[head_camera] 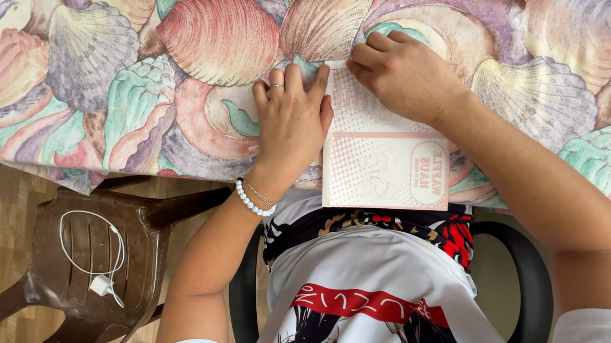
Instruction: The person folds multiple orange and white paper sheets labeled 'Waffle Haus' on a table. They fold each sheet in half, then fold the sides inward to create a compact rectangular packet, and place the finished packet on a growing stack.
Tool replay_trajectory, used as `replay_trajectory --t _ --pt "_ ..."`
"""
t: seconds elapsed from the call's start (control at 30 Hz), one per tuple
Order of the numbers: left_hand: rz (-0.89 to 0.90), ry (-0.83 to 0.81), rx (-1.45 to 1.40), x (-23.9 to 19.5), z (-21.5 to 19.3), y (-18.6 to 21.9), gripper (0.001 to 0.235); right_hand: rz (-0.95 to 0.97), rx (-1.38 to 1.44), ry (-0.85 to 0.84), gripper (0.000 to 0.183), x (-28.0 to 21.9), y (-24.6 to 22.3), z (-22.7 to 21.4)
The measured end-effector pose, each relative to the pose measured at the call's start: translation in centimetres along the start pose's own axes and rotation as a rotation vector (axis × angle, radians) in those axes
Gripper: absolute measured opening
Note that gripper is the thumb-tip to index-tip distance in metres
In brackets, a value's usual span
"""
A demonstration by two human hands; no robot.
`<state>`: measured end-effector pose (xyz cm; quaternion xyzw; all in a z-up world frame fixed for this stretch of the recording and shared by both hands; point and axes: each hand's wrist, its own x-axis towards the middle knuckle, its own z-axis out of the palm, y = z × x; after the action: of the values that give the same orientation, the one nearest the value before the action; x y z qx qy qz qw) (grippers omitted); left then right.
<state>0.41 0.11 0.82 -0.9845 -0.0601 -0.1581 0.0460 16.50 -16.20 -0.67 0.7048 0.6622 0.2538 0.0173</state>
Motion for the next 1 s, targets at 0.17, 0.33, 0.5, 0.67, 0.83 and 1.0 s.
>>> replay_trajectory --t 0.17,0.33,0.5,0.67,0.83,1.0 --pt "0.040 -0.001 -0.068 0.8 0.2 -0.8 0.042 0.039 0.059 0.035 0.009 0.8 -0.2 -0.7" --pt "0.058 -0.074 -0.158 1.0 -0.1 -1.7 0.041 0.035 0.081 -0.041 0.023 1.1 -0.1 -0.3" --pt "0.084 -0.055 -0.140 1.1 -0.1 -1.2 0.042 0.049 0.110 -0.087 0.019 1.1 0.1 -0.1" --pt "0.186 -0.077 -0.439 1.9 0.0 0.0 0.066 0.051 0.093 -0.069 0.021 1.2 0.1 0.0" --pt "0.185 -0.055 -0.383 2.0 1.2 0.2 0.075 0.017 0.053 0.024 0.012 0.1 1.0 -1.0" --pt "0.201 -0.163 -0.351 2.3 1.2 -0.7 0.066 0.111 0.124 -0.048 0.025 -2.6 2.0 -1.6"
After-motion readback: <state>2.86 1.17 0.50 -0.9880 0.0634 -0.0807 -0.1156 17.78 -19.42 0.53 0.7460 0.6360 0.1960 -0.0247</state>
